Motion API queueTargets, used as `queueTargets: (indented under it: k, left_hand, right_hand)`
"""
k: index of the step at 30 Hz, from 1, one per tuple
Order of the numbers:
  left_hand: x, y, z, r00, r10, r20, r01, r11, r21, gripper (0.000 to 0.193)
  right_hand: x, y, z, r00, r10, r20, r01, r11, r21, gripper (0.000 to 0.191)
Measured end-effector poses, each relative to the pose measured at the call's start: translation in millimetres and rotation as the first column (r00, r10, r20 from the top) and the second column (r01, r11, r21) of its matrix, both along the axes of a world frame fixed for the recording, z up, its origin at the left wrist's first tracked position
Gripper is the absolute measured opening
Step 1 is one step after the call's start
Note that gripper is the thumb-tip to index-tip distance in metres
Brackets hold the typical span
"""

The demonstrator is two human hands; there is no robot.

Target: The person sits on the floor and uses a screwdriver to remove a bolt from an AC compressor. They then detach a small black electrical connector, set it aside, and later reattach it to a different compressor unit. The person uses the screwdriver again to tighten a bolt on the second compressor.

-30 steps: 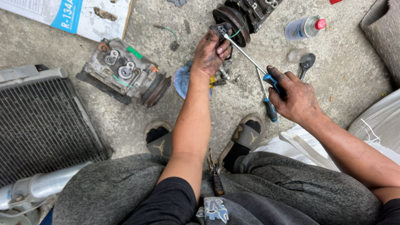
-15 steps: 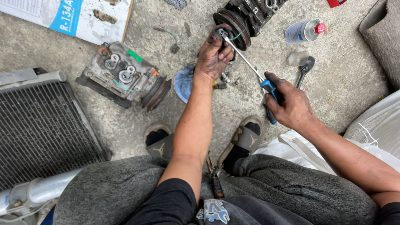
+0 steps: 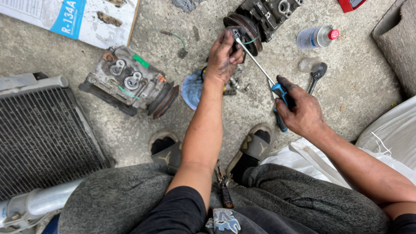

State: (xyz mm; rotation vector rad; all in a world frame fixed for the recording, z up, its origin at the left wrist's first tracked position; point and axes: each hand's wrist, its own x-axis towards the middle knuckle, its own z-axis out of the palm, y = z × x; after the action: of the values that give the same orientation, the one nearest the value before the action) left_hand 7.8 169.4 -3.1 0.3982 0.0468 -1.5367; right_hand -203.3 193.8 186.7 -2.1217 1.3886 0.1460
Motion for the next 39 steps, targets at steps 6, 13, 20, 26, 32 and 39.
queueTargets:
  k: [6,13,20,26,32,39]
  left_hand:
    - [6.3,-11.9,4.6,0.983,-0.034,0.178,-0.001,0.981,0.195,0.056]
    - [7.7,-20.1,-5.9,0.925,0.004,0.38,-0.051,0.992,0.114,0.057]
    - [-22.4,-34.1,-11.1,0.784,0.132,0.607,-0.364,0.889,0.277,0.075]
    - [-28.6,-44.7,-5.8,0.833,0.19,0.52,-0.445,0.788,0.425,0.071]
    - [-31.8,-48.6,1.0,0.828,0.263,0.496,-0.488,0.773,0.405,0.062]
    - [-35.8,-55.9,-5.7,0.843,0.268,0.466,-0.468,0.793,0.39,0.056]
  right_hand:
    - [12.4,-11.4,7.2,0.98,-0.191,0.063,0.169,0.95,0.263,0.058]
    - [15.5,-28.3,16.1,0.895,-0.434,0.104,0.319,0.784,0.533,0.057]
    - [32.8,-25.9,19.3,0.936,-0.352,0.016,0.308,0.839,0.449,0.055]
    - [46.0,-17.6,15.7,0.983,-0.182,-0.015,0.18,0.95,0.256,0.058]
    - [41.1,-15.8,1.6,0.996,-0.038,0.084,0.031,0.997,0.075,0.054]
    - [34.1,-14.5,-10.7,0.994,0.058,-0.092,-0.061,0.998,-0.024,0.059]
